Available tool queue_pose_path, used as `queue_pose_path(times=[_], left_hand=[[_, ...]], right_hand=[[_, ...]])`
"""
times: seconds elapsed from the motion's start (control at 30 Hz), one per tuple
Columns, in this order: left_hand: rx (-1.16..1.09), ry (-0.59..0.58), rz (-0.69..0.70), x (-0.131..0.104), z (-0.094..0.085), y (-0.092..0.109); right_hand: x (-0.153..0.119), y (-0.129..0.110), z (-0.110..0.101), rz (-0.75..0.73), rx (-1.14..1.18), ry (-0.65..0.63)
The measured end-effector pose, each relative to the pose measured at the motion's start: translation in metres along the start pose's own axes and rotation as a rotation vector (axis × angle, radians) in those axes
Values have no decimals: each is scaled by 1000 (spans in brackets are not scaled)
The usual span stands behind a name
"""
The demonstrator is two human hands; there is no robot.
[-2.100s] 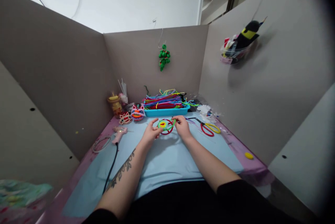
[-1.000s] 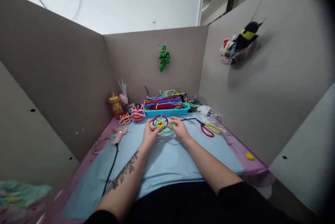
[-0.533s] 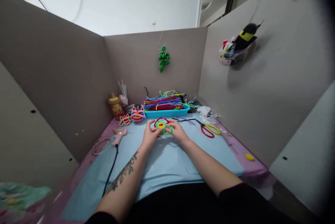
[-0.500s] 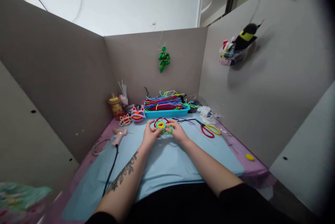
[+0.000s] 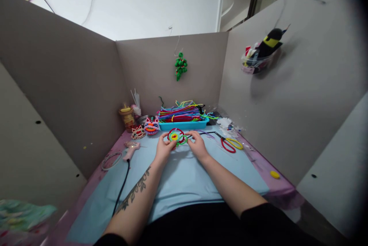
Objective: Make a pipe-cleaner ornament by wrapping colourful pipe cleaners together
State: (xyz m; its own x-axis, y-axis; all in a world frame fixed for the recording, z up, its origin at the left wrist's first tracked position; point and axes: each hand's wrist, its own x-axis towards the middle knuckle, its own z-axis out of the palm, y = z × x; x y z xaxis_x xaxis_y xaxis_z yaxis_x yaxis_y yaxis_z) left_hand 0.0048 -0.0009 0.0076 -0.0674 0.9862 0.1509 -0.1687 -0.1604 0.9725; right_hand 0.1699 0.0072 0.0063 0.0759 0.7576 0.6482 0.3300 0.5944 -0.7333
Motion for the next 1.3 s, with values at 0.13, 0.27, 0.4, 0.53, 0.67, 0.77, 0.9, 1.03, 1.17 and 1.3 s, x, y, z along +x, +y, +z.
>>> queue_pose_path(times=[0.13,0.27,0.4,0.53,0.67,0.77,0.9,1.03,1.17,1.3], left_hand=[[7,-16,-19,0,0,1],[2,-39,-29,-1,1,2],[5,-59,-28,-2,2,3],[7,-58,-9,-2,3,3],[30,-60,-11,-1,2,1],[16,-42,-1,0,2,0],[-33,22,-20,0,2,3],[-27,66,0,-1,1,6],[13,78,18,-3,1,7],[-32,72,-5,-2,1,6]], right_hand=[[-1,1,2,19,25,-30],[-3,5,3,52,38,-27],[-4,4,4,60,44,-67],[-5,1,5,18,40,-105],[-5,1,6,-23,2,-138],[-5,1,6,-85,-27,-136],[-9,-6,5,-177,-74,-37],[-19,-19,8,-198,-70,-297],[-27,-28,17,-176,10,-519],[-27,-30,19,-140,61,-505]])
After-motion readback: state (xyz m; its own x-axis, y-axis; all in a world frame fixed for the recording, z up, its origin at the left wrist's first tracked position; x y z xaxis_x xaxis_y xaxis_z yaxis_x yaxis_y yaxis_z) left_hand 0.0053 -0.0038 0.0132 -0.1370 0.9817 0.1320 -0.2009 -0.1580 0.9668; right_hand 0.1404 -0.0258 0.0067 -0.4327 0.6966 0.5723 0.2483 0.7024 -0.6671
